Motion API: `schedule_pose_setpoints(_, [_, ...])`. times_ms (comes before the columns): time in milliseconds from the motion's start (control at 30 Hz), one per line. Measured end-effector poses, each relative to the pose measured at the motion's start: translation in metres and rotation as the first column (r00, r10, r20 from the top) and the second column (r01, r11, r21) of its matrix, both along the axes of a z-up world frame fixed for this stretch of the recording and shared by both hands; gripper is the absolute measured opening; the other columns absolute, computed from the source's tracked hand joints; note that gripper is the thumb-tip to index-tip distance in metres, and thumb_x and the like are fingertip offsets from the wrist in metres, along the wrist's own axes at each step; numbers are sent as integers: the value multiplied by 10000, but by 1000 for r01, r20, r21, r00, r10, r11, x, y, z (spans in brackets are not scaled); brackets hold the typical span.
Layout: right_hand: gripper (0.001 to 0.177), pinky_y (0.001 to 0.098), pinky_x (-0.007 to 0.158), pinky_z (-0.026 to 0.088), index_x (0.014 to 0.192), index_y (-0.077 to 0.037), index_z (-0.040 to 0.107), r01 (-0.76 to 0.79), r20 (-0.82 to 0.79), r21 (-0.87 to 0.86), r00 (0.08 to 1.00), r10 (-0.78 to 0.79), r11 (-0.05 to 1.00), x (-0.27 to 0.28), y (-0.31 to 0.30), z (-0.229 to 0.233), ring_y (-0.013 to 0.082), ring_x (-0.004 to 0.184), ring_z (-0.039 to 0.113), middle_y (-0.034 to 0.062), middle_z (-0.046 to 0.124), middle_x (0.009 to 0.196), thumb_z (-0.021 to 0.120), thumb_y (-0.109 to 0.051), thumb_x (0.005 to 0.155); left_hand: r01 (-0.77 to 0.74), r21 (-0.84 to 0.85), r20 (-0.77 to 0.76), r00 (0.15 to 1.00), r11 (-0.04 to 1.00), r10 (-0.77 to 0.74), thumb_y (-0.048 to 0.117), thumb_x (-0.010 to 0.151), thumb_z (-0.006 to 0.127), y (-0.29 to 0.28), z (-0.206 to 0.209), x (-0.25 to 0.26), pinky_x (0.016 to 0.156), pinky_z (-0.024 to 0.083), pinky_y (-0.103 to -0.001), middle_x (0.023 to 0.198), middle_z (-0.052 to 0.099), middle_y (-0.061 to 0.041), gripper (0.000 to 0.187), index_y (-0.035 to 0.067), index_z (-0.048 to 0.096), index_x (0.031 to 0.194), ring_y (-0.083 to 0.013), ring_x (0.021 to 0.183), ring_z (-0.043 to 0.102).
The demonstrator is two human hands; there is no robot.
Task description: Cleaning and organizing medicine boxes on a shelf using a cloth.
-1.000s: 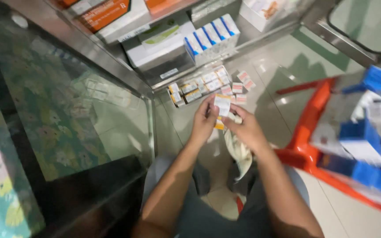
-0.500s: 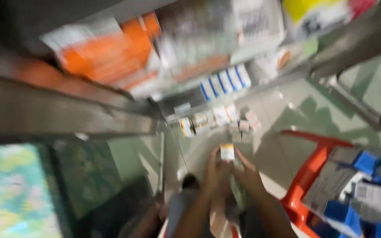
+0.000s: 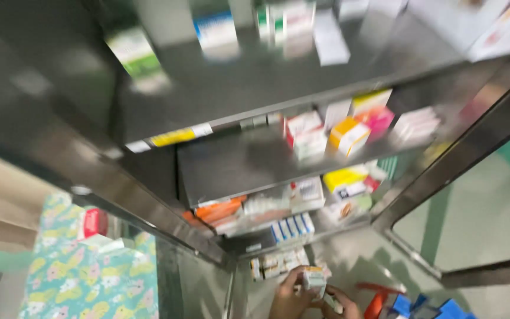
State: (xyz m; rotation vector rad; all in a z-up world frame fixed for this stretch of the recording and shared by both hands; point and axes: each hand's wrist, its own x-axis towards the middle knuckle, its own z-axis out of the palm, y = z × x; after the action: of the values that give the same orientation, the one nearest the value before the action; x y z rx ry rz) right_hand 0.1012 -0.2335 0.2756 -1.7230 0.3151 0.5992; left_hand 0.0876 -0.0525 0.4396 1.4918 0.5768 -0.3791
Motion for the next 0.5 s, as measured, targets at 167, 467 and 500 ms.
schedule_pose_setpoints(167, [425, 204, 951, 511, 1199, -142, 801, -59, 491, -28, 869, 65, 998, 54, -27, 56, 29, 1047, 688, -41, 825, 1196, 863, -228, 787, 89, 385, 340, 912, 919, -230, 484, 828, 773, -3, 93, 25, 792, 545, -265, 1104, 737, 27, 637, 205, 592, 1372, -103, 909, 696])
schedule_pose_setpoints(467, [480, 305, 1064, 499, 1223, -85, 767, -19, 810, -31, 585, 37, 999, 108, -11, 352, 145, 1151, 716, 53, 794, 1251, 831, -209, 764, -55, 487, 791, 451, 871, -414, 293, 898, 709, 15, 301, 68, 964, 536, -353, 1303, 640, -145, 647, 76, 463, 1455, -247, 1125, 676])
schedule_pose_setpoints(500, [465, 325, 1046, 513, 1237, -87, 756, -61, 862, -44, 501, 69, 997, 110, -9, 387, 154, 1133, 723, 51, 794, 1243, 796, -217, 792, 2, 472, 777, 472, 882, -417, 278, 860, 745, 18, 323, 72, 910, 592, -353, 1287, 652, -149, 781, 123, 381, 1533, -230, 1033, 724])
